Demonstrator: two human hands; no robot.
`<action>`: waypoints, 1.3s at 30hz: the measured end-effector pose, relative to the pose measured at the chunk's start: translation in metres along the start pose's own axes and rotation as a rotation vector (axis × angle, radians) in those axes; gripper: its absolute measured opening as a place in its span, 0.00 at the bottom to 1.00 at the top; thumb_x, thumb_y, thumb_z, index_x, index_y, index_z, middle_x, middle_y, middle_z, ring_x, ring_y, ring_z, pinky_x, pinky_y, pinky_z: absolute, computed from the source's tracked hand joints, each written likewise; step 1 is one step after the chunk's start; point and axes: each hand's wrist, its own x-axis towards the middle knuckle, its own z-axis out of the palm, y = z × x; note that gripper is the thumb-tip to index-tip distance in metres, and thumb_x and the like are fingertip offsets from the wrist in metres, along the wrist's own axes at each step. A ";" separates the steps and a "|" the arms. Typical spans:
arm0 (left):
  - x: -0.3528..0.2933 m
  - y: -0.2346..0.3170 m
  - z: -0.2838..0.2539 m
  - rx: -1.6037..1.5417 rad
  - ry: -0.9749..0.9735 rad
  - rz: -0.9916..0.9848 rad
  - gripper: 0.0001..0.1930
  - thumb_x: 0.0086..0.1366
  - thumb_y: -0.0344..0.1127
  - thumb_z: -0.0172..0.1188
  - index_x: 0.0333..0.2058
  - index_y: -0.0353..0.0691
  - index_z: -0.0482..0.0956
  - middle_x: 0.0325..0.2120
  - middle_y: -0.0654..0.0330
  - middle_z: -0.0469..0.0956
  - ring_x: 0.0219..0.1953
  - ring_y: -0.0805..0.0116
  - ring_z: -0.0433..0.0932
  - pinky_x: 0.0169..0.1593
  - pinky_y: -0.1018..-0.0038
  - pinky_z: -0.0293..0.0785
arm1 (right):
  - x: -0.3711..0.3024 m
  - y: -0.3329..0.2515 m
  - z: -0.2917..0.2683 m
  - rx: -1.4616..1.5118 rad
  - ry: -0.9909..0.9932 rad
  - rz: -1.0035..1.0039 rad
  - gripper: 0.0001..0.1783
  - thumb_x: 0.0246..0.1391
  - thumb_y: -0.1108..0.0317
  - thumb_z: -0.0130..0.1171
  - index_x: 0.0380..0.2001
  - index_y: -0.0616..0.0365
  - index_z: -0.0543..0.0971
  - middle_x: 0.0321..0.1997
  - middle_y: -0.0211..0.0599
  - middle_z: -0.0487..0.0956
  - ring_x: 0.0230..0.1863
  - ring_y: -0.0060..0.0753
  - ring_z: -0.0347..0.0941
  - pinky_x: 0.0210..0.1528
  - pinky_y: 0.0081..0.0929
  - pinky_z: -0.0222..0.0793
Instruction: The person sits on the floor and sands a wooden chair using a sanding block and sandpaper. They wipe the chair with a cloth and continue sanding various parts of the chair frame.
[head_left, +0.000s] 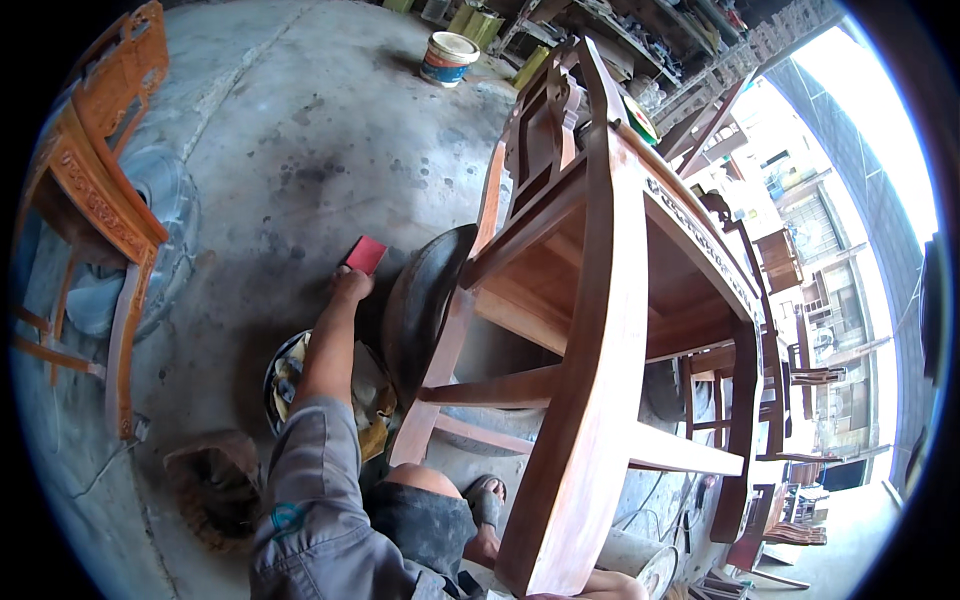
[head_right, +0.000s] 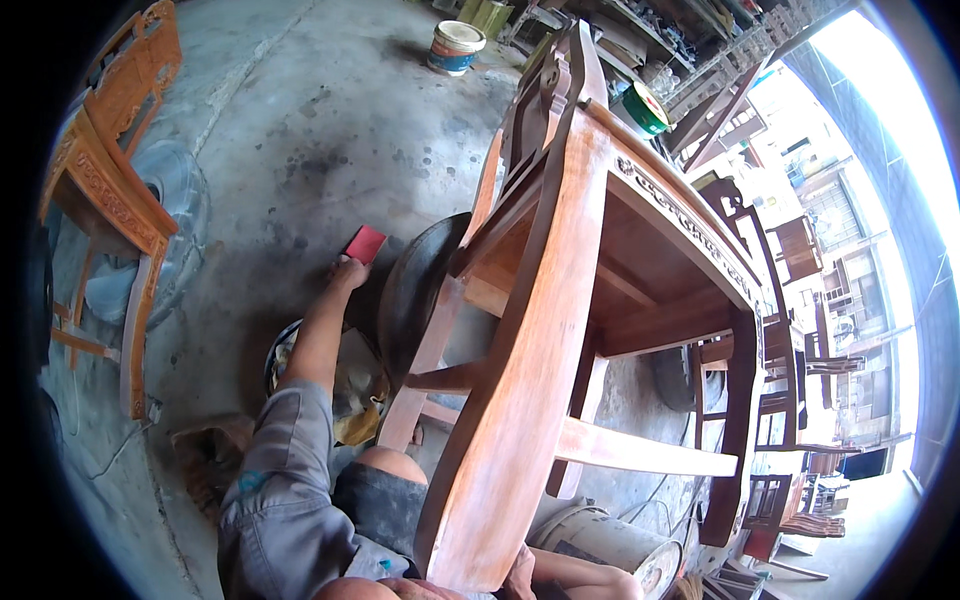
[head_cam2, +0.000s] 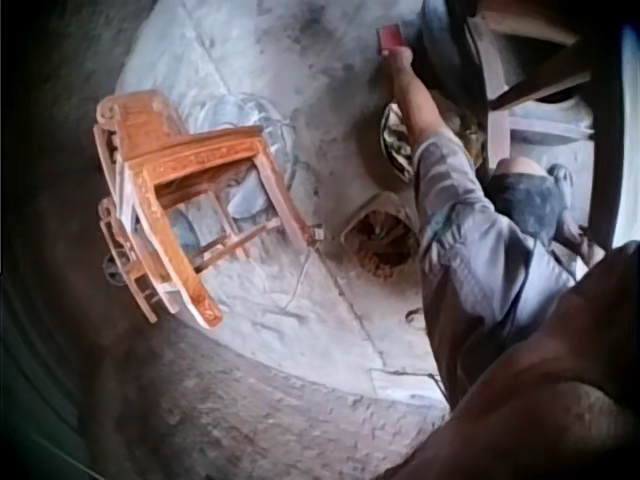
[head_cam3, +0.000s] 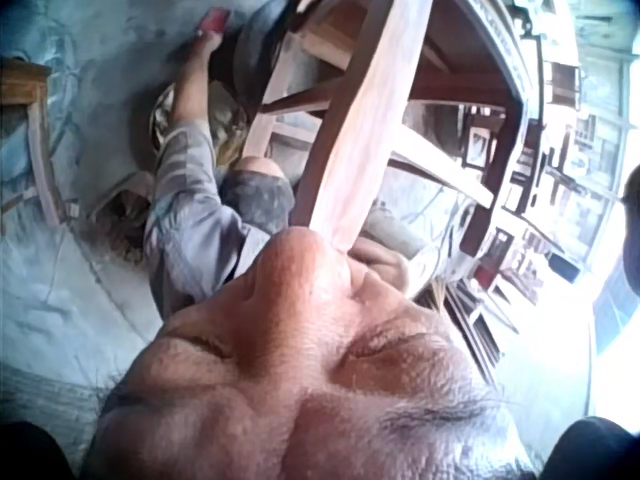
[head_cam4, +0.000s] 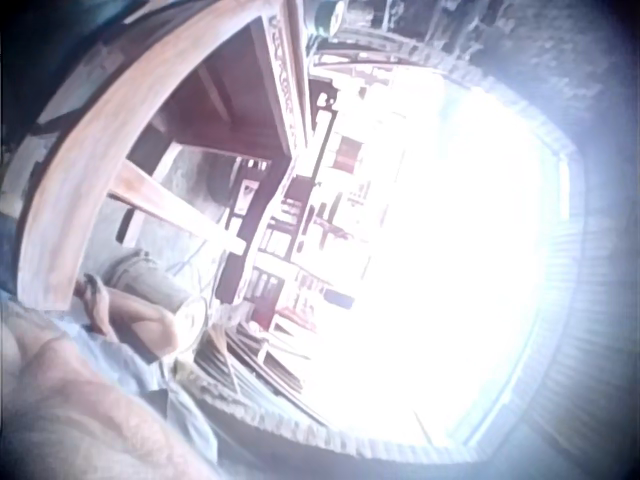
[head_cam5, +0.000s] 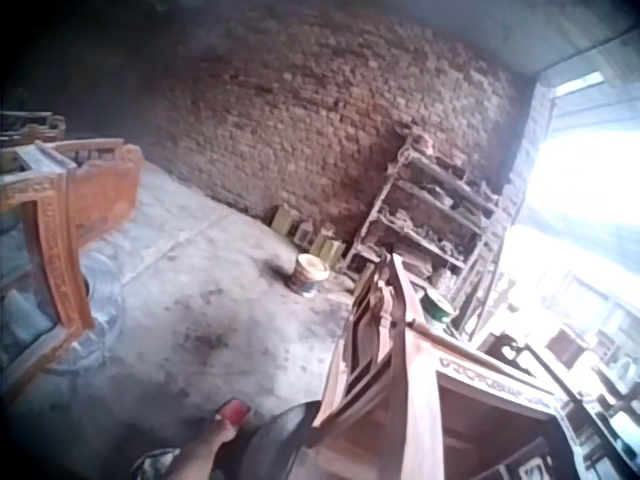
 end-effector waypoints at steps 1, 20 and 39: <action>-0.004 -0.001 -0.002 -0.023 0.002 -0.009 0.28 0.70 0.56 0.52 0.53 0.38 0.82 0.63 0.42 0.71 0.70 0.40 0.61 0.71 0.48 0.56 | -0.005 0.001 -0.003 0.037 -0.027 0.016 0.19 0.65 0.66 0.55 0.56 0.62 0.79 0.50 0.53 0.83 0.52 0.50 0.80 0.56 0.40 0.74; 0.029 -0.017 -0.003 -0.122 0.184 0.272 0.19 0.69 0.47 0.57 0.39 0.36 0.86 0.43 0.47 0.82 0.50 0.46 0.79 0.55 0.56 0.75 | 0.124 -0.006 -0.364 1.457 0.182 0.479 0.14 0.65 0.67 0.55 0.45 0.66 0.82 0.40 0.53 0.85 0.43 0.44 0.84 0.46 0.39 0.79; -0.406 0.044 -0.325 -0.211 -0.624 0.786 0.18 0.70 0.36 0.60 0.52 0.28 0.75 0.37 0.51 0.84 0.35 0.66 0.86 0.36 0.70 0.85 | 0.282 -0.086 -0.631 2.591 0.194 -0.264 0.47 0.69 0.65 0.57 0.77 0.64 0.38 0.69 0.46 0.72 0.70 0.30 0.65 0.73 0.31 0.57</action>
